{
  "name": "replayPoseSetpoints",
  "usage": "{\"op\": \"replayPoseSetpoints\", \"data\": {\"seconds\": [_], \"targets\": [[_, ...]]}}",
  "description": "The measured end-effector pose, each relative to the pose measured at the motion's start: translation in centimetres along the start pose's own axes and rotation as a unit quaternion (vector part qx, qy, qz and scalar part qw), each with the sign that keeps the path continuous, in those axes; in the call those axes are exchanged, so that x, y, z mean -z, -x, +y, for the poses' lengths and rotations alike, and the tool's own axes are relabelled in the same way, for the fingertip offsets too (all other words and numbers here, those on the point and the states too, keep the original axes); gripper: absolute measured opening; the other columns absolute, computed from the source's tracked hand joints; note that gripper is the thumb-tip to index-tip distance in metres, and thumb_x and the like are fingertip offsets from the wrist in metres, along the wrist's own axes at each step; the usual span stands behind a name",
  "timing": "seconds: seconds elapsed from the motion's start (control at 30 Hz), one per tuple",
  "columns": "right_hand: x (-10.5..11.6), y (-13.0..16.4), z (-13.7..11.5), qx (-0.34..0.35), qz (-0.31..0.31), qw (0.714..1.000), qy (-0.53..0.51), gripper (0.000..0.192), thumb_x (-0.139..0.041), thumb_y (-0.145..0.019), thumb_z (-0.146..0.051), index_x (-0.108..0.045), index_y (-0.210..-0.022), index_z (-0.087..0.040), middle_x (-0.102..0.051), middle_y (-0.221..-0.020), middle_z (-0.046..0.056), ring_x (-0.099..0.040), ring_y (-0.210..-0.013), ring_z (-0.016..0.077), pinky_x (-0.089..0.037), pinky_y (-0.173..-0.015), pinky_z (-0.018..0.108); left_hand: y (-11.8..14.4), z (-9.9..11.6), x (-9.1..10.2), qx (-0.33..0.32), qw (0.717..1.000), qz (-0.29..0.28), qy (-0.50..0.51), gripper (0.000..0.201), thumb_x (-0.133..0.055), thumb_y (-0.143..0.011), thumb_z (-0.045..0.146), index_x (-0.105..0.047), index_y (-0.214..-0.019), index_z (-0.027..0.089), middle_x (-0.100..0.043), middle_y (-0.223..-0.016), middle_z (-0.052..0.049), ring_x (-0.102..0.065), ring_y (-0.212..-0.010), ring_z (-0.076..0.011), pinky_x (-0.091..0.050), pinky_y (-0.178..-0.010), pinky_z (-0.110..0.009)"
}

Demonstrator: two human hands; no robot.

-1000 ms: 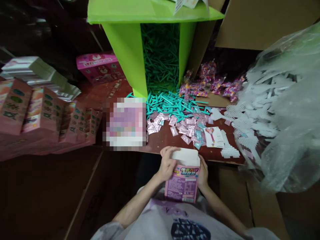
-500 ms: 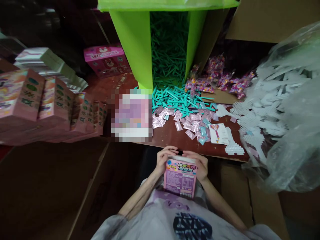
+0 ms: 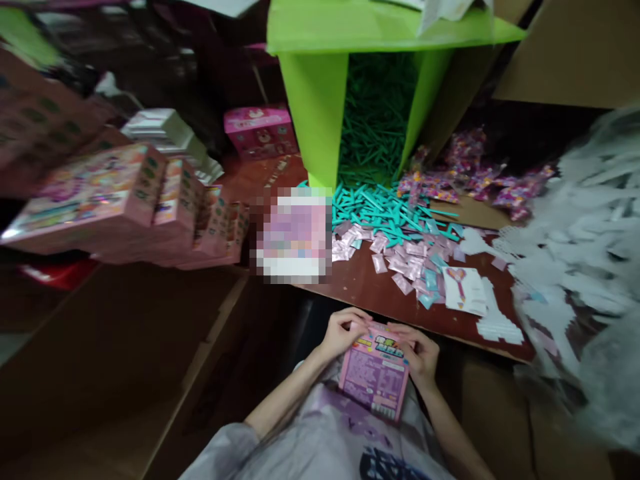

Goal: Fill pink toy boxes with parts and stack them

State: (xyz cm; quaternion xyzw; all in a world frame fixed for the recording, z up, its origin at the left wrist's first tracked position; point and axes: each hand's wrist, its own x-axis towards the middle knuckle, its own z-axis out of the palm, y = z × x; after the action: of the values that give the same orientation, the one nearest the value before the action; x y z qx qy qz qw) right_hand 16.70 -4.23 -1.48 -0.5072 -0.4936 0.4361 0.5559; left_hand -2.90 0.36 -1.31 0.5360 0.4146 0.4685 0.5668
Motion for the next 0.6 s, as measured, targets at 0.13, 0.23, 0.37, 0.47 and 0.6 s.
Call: {"op": "replayPoseSetpoints", "data": {"seconds": [0.13, 0.23, 0.37, 0.47, 0.6], "targets": [[0.7, -0.3, 0.0, 0.007, -0.069, 0.998, 0.011, 0.015, -0.059, -0.083, -0.028, -0.071, -0.083, -0.020, -0.070, -0.100, 0.011, -0.065, -0.097, 0.0287, -0.051, -0.084, 0.043, -0.4, 3.8, 2.5, 0.011, 0.984, -0.112, -0.138, 0.025, -0.078, -0.065, 0.035, -0.068, -0.074, 0.013, -0.071, -0.091, -0.011, -0.067, -0.080, -0.0193, -0.052, -0.071, -0.028], [0.3, -2.7, -1.2, -0.003, -0.037, 0.997, -0.071, 0.036, -0.049, -0.087, -0.039, -0.065, -0.110, -0.018, -0.064, -0.115, 0.016, -0.063, -0.101, 0.0311, -0.052, -0.081, 0.048, 0.0, 10.9, 5.1, -0.089, 0.934, -0.186, -0.292, 0.023, -0.067, -0.076, 0.025, -0.066, -0.096, 0.014, -0.069, -0.091, -0.008, -0.064, -0.080, -0.0164, -0.051, -0.071, -0.025], [-3.0, -8.5, -3.0, 0.027, 0.098, 0.993, -0.053, 0.031, -0.061, -0.079, -0.038, -0.066, -0.101, -0.016, -0.067, -0.098, 0.012, -0.065, -0.083, 0.0242, -0.053, -0.070, 0.039, 1.8, 21.9, 10.7, -0.261, 0.812, 0.040, -0.521, 0.027, -0.056, -0.084, 0.015, -0.063, -0.108, 0.024, -0.064, -0.096, -0.005, -0.060, -0.090, -0.0154, -0.050, -0.077, -0.026], [-7.7, -13.0, -2.6, 0.038, 0.067, 0.993, 0.086, 0.029, -0.064, -0.075, -0.040, -0.066, -0.089, -0.014, -0.067, -0.088, 0.011, -0.064, -0.075, 0.0211, -0.051, -0.068, 0.034, 2.1, 26.8, 17.6, -0.309, 0.697, 0.252, -0.596, 0.025, -0.069, -0.074, 0.021, -0.066, -0.099, 0.021, -0.056, -0.095, -0.006, -0.055, -0.092, -0.0193, -0.049, -0.080, -0.032], [-14.8, -17.2, -0.8, 0.063, -0.005, 0.971, 0.229, 0.040, -0.054, -0.079, -0.047, -0.064, -0.097, -0.013, -0.068, -0.086, 0.012, -0.062, -0.071, 0.0213, -0.048, -0.069, 0.034, 1.0, 28.0, 27.6, -0.324, 0.524, 0.489, -0.617, 0.029, -0.072, -0.066, 0.020, -0.065, -0.091, 0.008, -0.049, -0.094, -0.007, -0.051, -0.090, -0.0187, -0.048, -0.082, -0.038]]}}
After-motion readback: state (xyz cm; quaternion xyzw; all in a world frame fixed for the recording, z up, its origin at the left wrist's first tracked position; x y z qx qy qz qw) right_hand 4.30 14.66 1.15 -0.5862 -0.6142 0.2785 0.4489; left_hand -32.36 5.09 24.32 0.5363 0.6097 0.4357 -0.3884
